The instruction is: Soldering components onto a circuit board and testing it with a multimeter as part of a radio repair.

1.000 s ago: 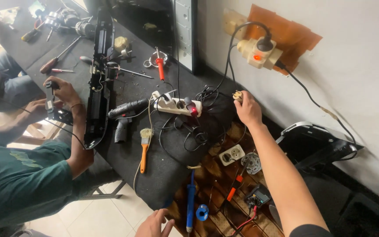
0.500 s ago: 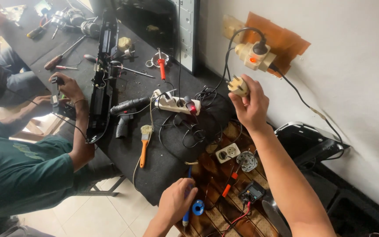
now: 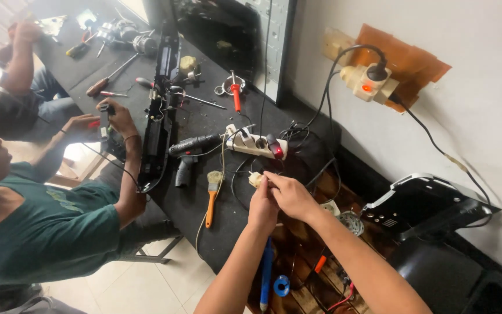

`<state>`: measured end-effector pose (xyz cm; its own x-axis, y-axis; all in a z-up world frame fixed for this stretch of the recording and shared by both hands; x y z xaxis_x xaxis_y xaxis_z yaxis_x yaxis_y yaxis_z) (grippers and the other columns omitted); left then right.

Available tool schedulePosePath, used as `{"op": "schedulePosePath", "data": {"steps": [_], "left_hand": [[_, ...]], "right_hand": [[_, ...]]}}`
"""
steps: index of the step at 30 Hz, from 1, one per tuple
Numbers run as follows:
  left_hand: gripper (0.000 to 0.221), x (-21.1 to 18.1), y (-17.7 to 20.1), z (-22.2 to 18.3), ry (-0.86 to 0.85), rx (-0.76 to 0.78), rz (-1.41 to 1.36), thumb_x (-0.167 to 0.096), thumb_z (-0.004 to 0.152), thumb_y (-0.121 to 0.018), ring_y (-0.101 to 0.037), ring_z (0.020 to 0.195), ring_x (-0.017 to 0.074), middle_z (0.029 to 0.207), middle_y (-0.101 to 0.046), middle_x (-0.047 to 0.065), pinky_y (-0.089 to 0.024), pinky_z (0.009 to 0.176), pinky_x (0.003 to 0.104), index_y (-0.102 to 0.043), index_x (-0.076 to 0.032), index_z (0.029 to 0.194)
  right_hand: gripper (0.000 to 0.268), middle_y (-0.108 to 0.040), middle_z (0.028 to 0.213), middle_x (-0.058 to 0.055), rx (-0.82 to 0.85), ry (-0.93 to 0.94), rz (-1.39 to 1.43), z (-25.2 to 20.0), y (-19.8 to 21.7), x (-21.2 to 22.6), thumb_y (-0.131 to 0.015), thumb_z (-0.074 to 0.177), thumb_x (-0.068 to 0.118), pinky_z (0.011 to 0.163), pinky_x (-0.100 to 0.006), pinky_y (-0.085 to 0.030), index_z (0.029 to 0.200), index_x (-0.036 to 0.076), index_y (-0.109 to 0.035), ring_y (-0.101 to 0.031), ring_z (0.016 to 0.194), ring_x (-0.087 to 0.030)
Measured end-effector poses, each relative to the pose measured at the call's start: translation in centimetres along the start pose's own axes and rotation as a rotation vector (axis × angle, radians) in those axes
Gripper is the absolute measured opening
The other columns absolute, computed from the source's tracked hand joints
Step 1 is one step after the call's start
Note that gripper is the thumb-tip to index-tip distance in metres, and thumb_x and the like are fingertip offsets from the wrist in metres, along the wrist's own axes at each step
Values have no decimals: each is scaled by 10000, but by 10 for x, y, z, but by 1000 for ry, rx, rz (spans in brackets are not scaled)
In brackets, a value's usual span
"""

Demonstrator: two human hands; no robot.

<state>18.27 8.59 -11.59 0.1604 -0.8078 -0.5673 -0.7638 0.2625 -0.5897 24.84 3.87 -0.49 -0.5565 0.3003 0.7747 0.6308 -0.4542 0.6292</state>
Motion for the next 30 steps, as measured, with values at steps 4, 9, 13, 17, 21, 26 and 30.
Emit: {"op": "schedulePosePath", "data": {"steps": [4, 9, 13, 17, 21, 26, 30], "left_hand": [[252, -2, 60, 67, -107, -204, -68, -251, 1018, -670, -739, 769, 289, 872, -698, 106, -642, 729, 494, -603, -29, 1116], [314, -45, 82, 80, -417, -326, 167, -246, 905, -812, -597, 387, 227, 523, -509, 98, -607, 489, 408, -590, -29, 957], [222, -78, 34, 64, -551, -248, 627, -256, 802, -859, -672, 425, 194, 561, -629, 71, -565, 428, 307, -679, -127, 816], [202, -85, 5, 78, -772, -259, 1208, -347, 872, -741, -737, 839, 315, 824, -716, 68, -577, 752, 438, -698, -294, 1062], [516, -84, -28, 85, -826, -101, 1465, -209, 875, -647, -699, 962, 432, 1053, -700, 159, -583, 842, 549, -622, -256, 1388], [565, -76, -20, 111, -691, -42, 1619, -229, 849, -616, -713, 1001, 383, 1047, -705, 107, -586, 873, 527, -616, -284, 1411], [619, -69, -19, 124, -736, -34, 1736, -213, 817, -581, -730, 965, 324, 1035, -707, 63, -600, 821, 461, -602, -285, 1432]], "right_hand": [[333, -750, 945, -91, -67, -39, -53, 11, 14, -17, -587, 975, 160, 821, -402, -589, 1285, 137, -705, -737, 927, -280], [286, -723, 957, 2, -175, -131, -181, 31, 26, -70, -606, 986, 281, 788, -364, -593, 1240, 202, -710, -724, 926, -212], [406, -692, 1119, -102, -170, -127, -252, 50, 12, -81, -642, 949, 273, 896, -442, -581, 1336, 150, -657, -689, 1069, -326], [454, -631, 1202, -148, -266, -144, -305, 72, 9, -89, -658, 946, 298, 955, -490, -553, 1359, 111, -627, -636, 1146, -376], [420, -617, 1228, -123, -358, -96, -314, 115, 1, -117, -670, 940, 283, 1009, -467, -531, 1333, 134, -652, -611, 1200, -360], [358, -681, 1162, -104, -173, -128, -328, 161, -15, -152, -627, 964, 269, 1018, -469, -515, 1312, 216, -693, -656, 1134, -368], [329, -740, 1034, -131, -100, -176, -311, 178, -13, -140, -682, 931, 355, 951, -486, -543, 1212, 198, -753, -698, 1042, -392]]}}
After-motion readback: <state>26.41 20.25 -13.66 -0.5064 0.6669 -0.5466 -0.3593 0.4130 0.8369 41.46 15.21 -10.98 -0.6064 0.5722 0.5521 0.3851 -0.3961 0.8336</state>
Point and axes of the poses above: each hand's wrist, its own z-axis towards the middle knuckle, its own y-axis out of the back of the hand, x = y × z, the point moved 9 cm from there along z, towards the middle knuckle
